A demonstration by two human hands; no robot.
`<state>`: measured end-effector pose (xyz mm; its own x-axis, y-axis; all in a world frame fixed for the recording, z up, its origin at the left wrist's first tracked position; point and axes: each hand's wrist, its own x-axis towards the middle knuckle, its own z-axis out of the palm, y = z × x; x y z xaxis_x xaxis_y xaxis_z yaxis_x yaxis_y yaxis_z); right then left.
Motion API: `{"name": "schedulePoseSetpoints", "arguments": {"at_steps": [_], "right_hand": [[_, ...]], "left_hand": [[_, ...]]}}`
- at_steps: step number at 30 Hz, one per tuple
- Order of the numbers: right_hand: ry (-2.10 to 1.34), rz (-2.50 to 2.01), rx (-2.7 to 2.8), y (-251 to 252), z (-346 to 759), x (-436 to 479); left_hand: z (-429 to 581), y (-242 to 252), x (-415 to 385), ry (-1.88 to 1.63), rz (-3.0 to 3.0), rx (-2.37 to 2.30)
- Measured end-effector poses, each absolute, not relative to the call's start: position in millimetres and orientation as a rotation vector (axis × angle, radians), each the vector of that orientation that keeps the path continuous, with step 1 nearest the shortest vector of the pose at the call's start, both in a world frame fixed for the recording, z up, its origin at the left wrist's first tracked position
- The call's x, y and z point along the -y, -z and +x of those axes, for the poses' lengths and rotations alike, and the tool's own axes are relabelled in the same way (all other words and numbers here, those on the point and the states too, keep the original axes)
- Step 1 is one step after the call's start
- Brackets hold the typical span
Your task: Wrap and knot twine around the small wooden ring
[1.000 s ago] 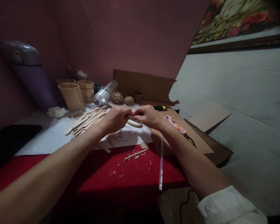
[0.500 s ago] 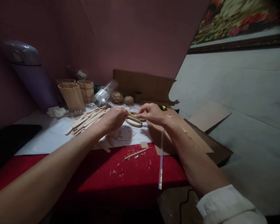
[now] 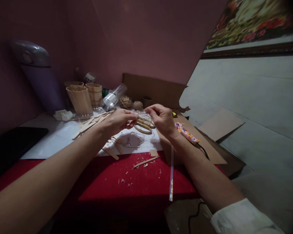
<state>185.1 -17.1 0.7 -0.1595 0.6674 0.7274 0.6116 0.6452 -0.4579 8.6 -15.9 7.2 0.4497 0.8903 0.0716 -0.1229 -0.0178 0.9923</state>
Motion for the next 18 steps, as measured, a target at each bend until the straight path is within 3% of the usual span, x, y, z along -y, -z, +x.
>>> {"name": "schedulePoseSetpoints", "arguments": {"at_steps": [4, 10, 18], "right_hand": [[-0.550, -1.089, 1.874, 3.7, 174.4, 22.9], [-0.270, -1.067, 2.128, -2.6, 181.1, 24.6], [-0.255, -1.135, 2.192, -7.8, 190.1, 20.0]], "left_hand": [[9.1, -3.9, 13.3, -1.022, 1.388, -0.783], [12.0, -2.6, 14.7, -0.999, 1.528, -0.846], [15.3, -7.8, 21.0, -0.961, 1.586, -0.845]]}}
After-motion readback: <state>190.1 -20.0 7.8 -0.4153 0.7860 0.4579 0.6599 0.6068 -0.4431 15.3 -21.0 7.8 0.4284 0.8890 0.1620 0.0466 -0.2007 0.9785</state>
